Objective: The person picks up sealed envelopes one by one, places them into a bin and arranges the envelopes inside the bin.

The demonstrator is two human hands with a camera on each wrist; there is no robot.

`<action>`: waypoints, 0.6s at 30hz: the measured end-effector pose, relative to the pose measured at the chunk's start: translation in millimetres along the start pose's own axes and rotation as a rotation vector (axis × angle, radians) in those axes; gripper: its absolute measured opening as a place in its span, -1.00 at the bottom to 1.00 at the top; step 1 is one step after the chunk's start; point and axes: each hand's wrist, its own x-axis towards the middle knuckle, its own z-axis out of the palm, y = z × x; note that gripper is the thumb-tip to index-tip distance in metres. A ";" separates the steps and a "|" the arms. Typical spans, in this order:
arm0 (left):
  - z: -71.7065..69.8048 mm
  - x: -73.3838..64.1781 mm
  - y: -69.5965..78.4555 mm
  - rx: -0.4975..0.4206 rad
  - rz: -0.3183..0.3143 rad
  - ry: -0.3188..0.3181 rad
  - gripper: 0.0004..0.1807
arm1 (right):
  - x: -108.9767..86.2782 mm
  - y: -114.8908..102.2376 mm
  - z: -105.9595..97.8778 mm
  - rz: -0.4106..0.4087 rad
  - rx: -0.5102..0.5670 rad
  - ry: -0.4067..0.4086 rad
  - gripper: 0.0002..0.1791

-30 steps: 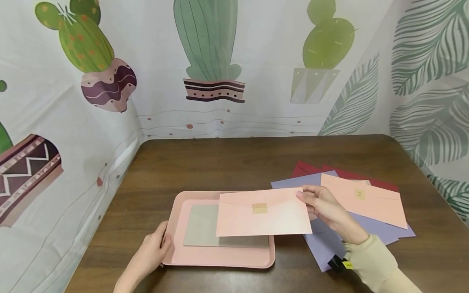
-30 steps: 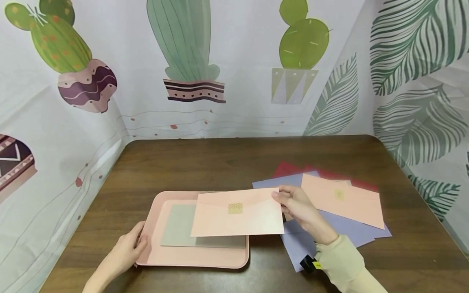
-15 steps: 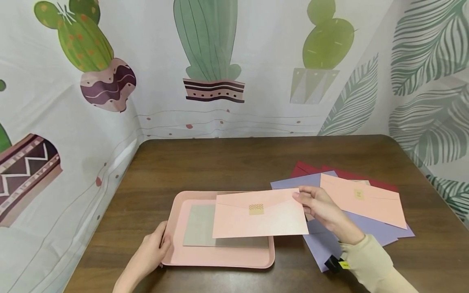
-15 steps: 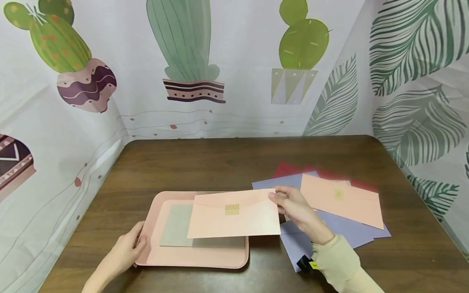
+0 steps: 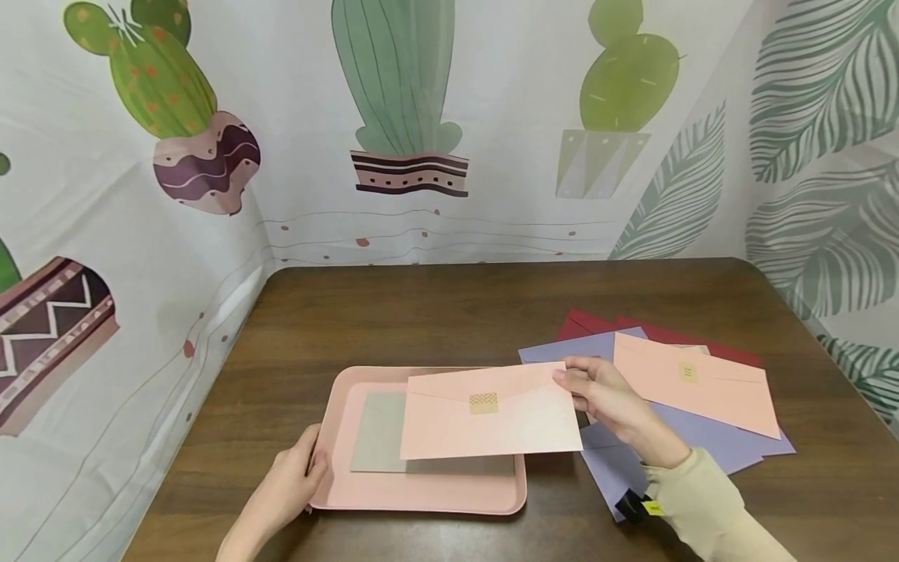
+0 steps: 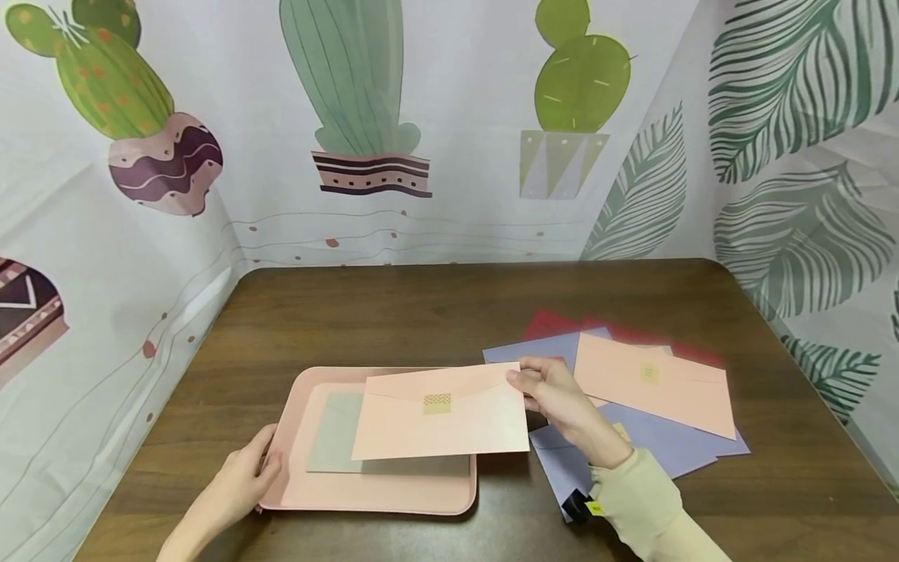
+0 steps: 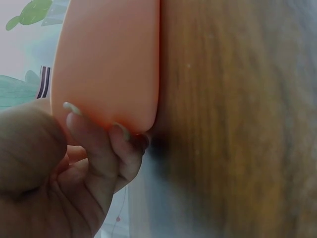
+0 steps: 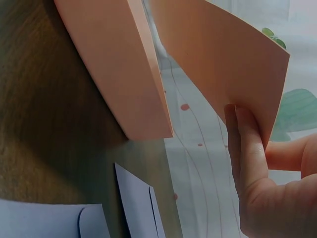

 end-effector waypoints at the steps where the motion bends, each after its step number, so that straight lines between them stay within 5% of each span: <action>1: 0.0 0.0 0.0 0.003 0.004 0.002 -0.66 | 0.2 0.3 0.3 -0.001 0.001 -0.001 -0.55; 10: 0.2 0.6 0.3 0.016 0.025 0.017 -0.66 | 3.2 2.1 4.8 -0.017 0.031 -0.018 -0.69; 18: -1.1 -0.6 2.8 -0.058 -0.058 -0.040 -0.64 | 4.3 3.8 10.4 -0.001 0.040 -0.021 -0.71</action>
